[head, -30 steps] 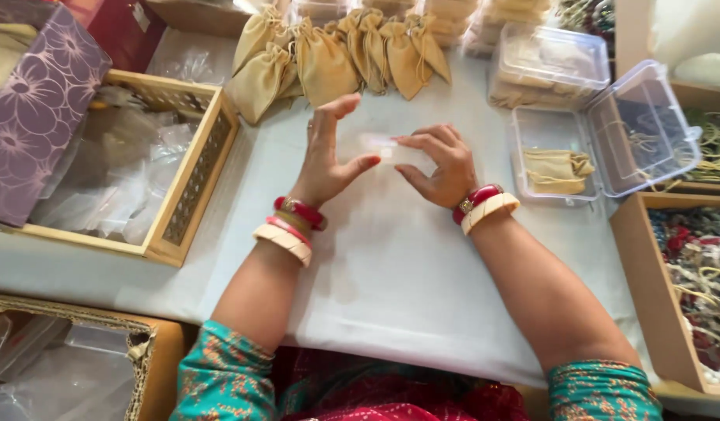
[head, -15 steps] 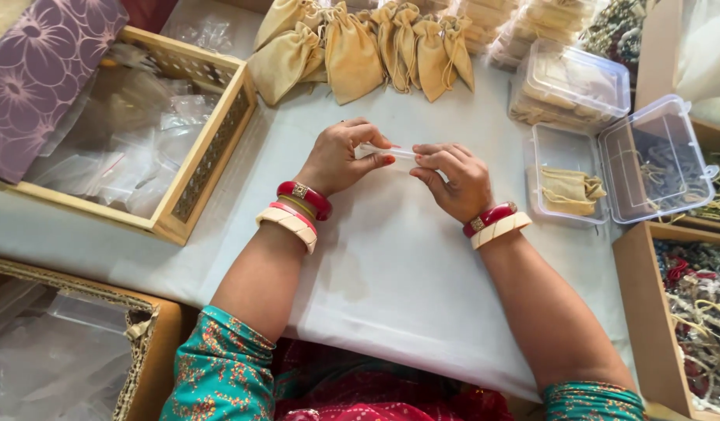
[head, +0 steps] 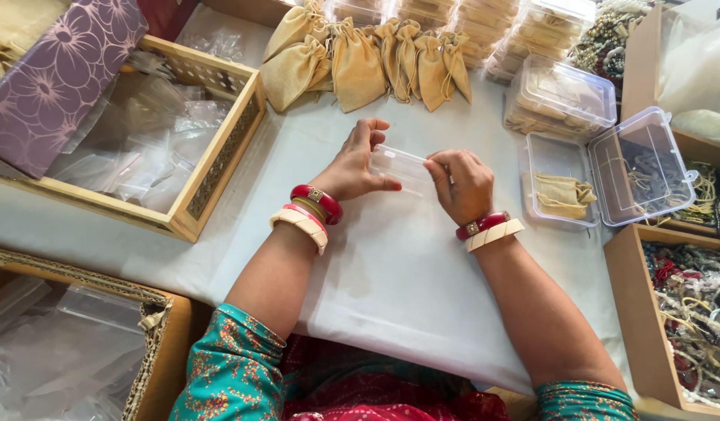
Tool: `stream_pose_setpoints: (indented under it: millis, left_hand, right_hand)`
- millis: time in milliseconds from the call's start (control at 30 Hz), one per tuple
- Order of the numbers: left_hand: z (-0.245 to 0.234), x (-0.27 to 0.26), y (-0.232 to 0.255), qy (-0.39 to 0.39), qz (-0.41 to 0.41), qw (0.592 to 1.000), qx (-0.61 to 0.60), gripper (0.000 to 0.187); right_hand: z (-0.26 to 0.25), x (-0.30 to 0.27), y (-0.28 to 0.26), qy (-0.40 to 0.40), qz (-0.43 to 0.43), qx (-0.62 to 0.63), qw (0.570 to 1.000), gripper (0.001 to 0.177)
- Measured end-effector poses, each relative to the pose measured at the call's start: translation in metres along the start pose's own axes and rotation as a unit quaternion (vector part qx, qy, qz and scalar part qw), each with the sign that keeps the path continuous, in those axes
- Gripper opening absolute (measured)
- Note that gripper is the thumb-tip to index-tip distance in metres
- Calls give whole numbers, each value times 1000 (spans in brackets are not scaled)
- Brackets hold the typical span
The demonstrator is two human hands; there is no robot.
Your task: The person repeatedly picks up small beige drawstring pouches from a table, places them into clear plastic containers, and closes the lids. The person then moves the sealed containers into a cardboard box and retrieves new empty containers to continue the process.
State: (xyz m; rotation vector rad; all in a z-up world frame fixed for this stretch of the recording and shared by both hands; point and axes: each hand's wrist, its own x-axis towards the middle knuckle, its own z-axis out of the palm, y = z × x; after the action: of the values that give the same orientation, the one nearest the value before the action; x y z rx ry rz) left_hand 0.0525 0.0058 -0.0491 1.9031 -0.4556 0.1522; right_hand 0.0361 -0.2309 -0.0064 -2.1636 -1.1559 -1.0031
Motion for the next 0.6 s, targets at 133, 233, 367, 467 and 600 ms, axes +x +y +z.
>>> stream_pose_setpoints:
  millis: [133,233,367,467,600]
  left_hand:
    - [3,-2,0,-68,-9,997,-39,109]
    - [10,-1,-12,-98,2,993,-59,102]
    - [12,-4,-1,-104,83,989,-58,105]
    - [14,-9,18,-71,79,984,-140,106]
    - [41,-15,33,72,60,991,-94,81]
  right_hand:
    - [3,-15,12,52,121,71,989,13]
    - [6,-19,14,83,146,94,981,14]
    - [16,-24,20,124,121,127,977,13]
    - [21,-31,34,182,219,238,929,15]
    - [12,-25,26,190,229,182,937,16]
